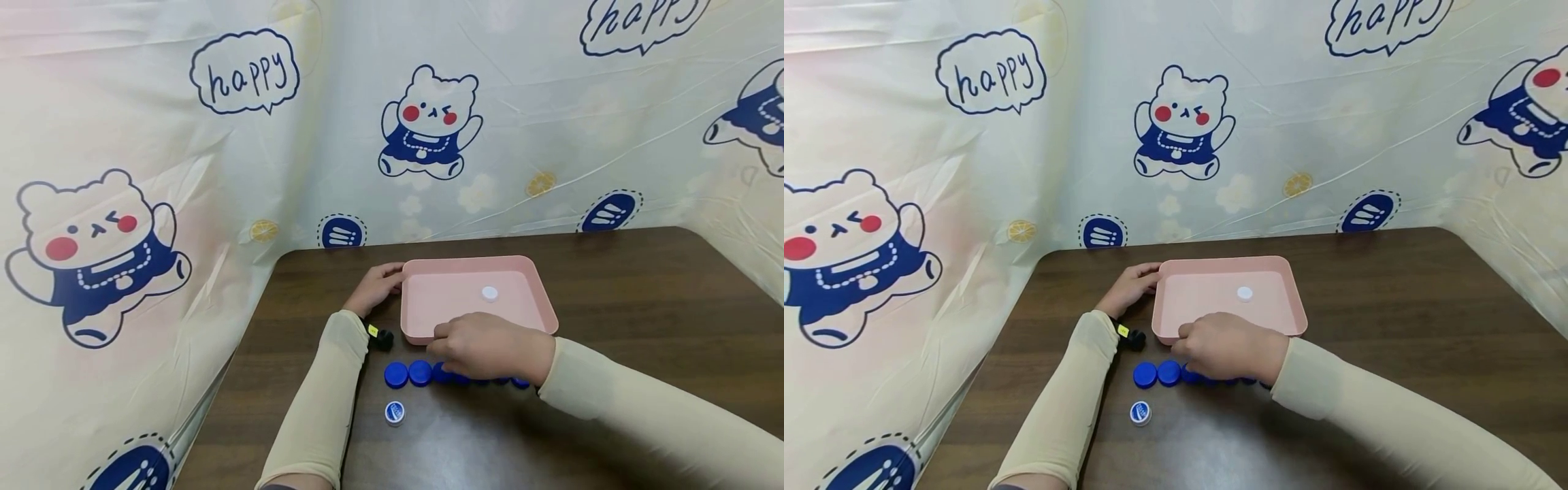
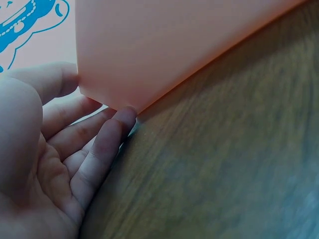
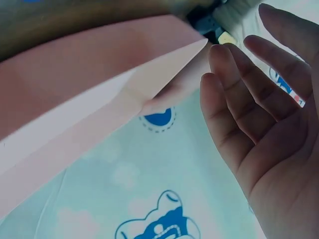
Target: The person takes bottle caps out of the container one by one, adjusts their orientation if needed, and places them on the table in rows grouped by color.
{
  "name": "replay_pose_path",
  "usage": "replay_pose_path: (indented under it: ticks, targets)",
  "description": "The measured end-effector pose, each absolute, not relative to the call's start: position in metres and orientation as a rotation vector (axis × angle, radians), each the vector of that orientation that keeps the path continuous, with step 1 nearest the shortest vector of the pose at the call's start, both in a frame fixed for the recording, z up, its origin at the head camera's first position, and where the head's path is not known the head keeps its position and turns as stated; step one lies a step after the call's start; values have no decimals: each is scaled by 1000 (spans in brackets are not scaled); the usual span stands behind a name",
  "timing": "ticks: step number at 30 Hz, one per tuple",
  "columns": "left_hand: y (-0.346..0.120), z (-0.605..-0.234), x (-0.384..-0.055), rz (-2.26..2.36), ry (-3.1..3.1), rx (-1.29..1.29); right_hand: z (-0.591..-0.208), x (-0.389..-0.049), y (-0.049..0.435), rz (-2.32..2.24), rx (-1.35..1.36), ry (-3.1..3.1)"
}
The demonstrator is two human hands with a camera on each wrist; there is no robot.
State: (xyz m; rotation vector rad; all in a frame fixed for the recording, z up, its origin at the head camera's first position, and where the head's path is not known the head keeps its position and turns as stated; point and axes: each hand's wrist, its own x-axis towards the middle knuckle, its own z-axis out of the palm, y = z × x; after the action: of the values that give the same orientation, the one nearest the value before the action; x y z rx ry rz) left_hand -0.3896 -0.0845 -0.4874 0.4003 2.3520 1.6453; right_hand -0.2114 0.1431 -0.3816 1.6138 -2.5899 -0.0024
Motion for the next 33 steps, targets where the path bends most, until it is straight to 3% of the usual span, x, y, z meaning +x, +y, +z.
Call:
replay_pose_path:
  ticks: [33]
  targets:
    - [-84,-486,-388,1666,2323,391,-382,-265,188,180,1314,-2885]
